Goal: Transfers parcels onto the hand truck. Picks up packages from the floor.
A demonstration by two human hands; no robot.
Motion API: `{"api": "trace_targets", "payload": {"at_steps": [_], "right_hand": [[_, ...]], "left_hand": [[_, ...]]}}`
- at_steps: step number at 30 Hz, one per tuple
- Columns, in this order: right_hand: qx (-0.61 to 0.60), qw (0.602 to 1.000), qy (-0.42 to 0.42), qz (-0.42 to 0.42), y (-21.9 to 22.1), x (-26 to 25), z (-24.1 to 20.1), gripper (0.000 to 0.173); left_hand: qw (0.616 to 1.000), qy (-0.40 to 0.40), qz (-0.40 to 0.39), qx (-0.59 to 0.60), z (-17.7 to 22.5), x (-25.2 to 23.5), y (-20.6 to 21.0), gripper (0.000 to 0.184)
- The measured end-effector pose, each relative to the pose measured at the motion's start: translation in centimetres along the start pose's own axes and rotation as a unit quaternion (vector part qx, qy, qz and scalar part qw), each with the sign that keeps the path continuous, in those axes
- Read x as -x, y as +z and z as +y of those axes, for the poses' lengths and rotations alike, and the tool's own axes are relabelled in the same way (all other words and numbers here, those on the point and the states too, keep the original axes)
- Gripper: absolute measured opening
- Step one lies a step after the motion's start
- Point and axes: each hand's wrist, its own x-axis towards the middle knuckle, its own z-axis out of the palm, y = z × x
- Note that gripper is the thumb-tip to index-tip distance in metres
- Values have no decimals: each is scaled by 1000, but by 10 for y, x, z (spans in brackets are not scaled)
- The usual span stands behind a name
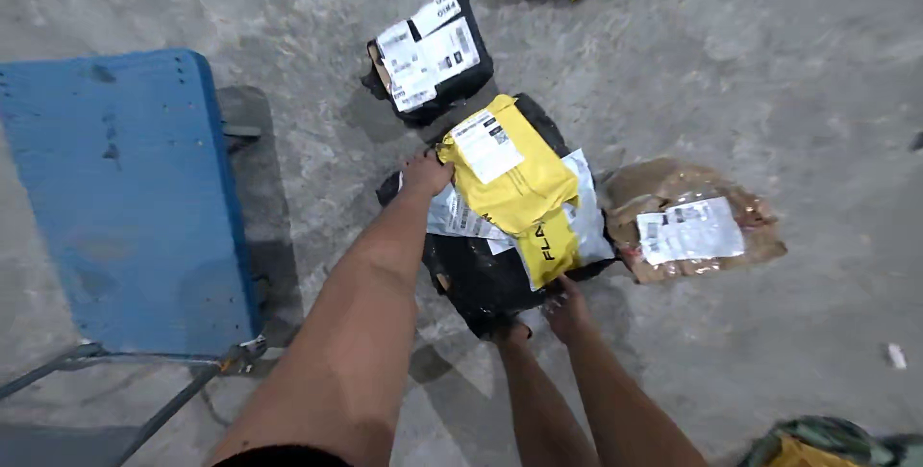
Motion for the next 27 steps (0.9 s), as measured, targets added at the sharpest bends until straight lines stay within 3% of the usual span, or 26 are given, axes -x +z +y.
{"api": "trace_targets", "payload": {"at_steps": [2,4,8,11,14,19,23,27], "right_hand": [[-25,998,-20,57,26,-23,0,47],[-14,995,-28,93,36,-31,5,55],[-6,994,-18,112,42,-46,17,54],[67,985,-17,161,24,-59,33,44],[101,984,-52,137,25,-30,40,39],[146,977,-153,20,58,46,53,36],[192,964,-182,-33,158,193,51,32],[231,928,-241,-163,254,260,81,30]], "left_hand": [[1000,8,27,-2,-2,-16,12,75],[999,13,32,16,-9,-20,19,74],[995,60,-45,64,-22,-18,1,67],[991,87,-52,86,-38,10,-7,55],[989,85,-39,113,-76,60,-11,48],[981,31,23,191,-212,149,-47,42],[966,-55,97,235,-342,228,-102,40],[935,-151,180,268,-474,289,-164,42]]}}
